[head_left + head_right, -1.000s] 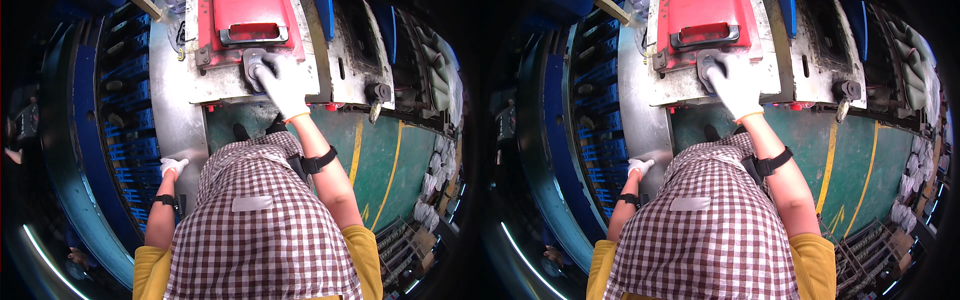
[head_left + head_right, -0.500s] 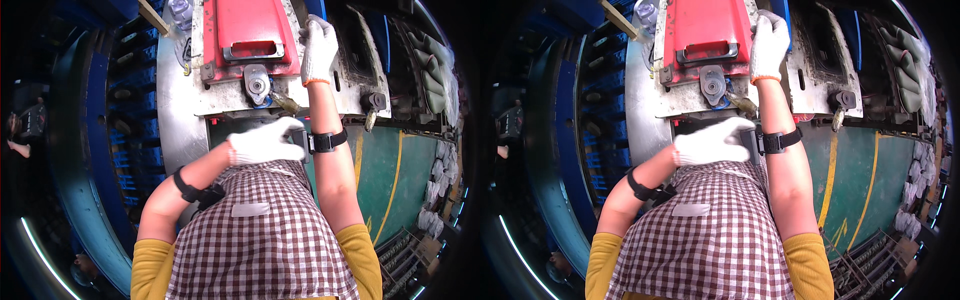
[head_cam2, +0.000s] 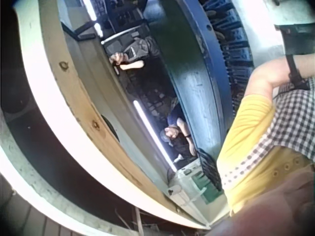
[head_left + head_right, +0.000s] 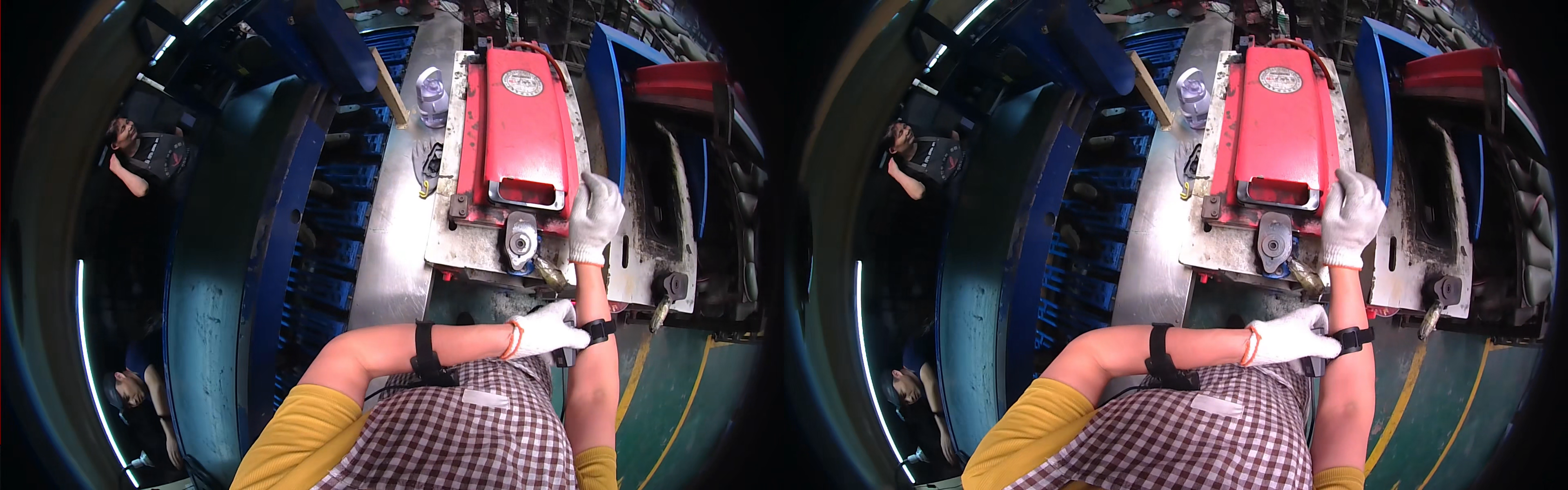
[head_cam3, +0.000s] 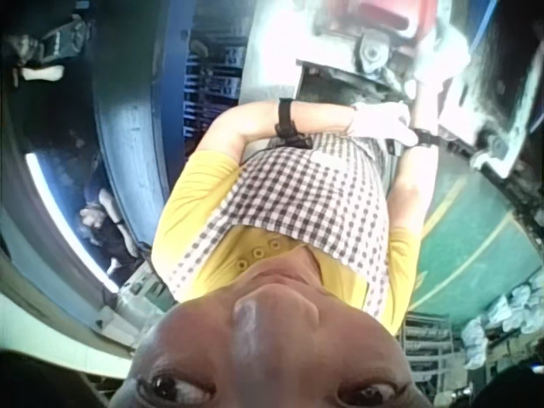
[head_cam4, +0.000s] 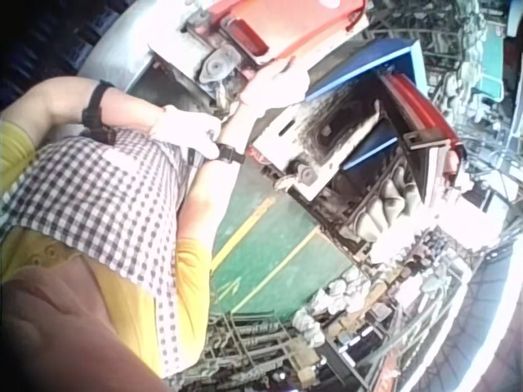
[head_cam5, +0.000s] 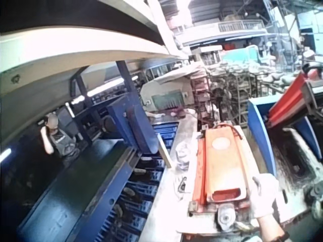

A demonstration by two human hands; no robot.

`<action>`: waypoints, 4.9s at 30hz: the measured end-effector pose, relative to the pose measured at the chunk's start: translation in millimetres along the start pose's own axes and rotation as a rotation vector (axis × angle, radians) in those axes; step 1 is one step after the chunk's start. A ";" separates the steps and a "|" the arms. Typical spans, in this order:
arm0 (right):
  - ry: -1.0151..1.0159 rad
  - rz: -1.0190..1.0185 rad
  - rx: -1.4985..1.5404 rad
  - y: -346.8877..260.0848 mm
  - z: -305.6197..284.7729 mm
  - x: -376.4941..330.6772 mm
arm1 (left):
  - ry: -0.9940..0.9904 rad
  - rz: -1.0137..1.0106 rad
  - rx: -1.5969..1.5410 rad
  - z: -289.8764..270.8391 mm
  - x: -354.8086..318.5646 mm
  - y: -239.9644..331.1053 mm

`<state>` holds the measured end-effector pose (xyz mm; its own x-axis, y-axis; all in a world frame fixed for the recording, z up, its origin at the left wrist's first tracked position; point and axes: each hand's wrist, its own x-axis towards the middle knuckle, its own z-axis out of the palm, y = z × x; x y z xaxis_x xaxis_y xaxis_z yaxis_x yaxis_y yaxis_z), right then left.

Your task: Bonding shoe soles to uppers using a pneumatic press machine in a factory setting.

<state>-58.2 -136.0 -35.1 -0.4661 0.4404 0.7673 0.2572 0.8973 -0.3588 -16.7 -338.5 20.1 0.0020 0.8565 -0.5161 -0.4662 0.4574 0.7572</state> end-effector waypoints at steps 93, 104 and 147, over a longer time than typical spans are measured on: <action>-0.381 0.799 0.309 152.3 -184.4 55.4 | 0.493 0.544 0.455 12.4 3.9 231.0; -0.522 0.594 -0.325 250.1 -96.4 75.1 | 0.469 1.095 0.679 63.5 115.8 393.1; -0.280 1.671 1.076 179.0 -274.3 -132.6 | 0.312 1.386 1.478 60.6 338.9 55.2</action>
<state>281.8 -42.1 -55.3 -0.4715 0.5983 -0.6479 0.0285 -0.7240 -0.6892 11.8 -8.5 -88.8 0.1572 0.7411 0.6527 0.8973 -0.3832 0.2190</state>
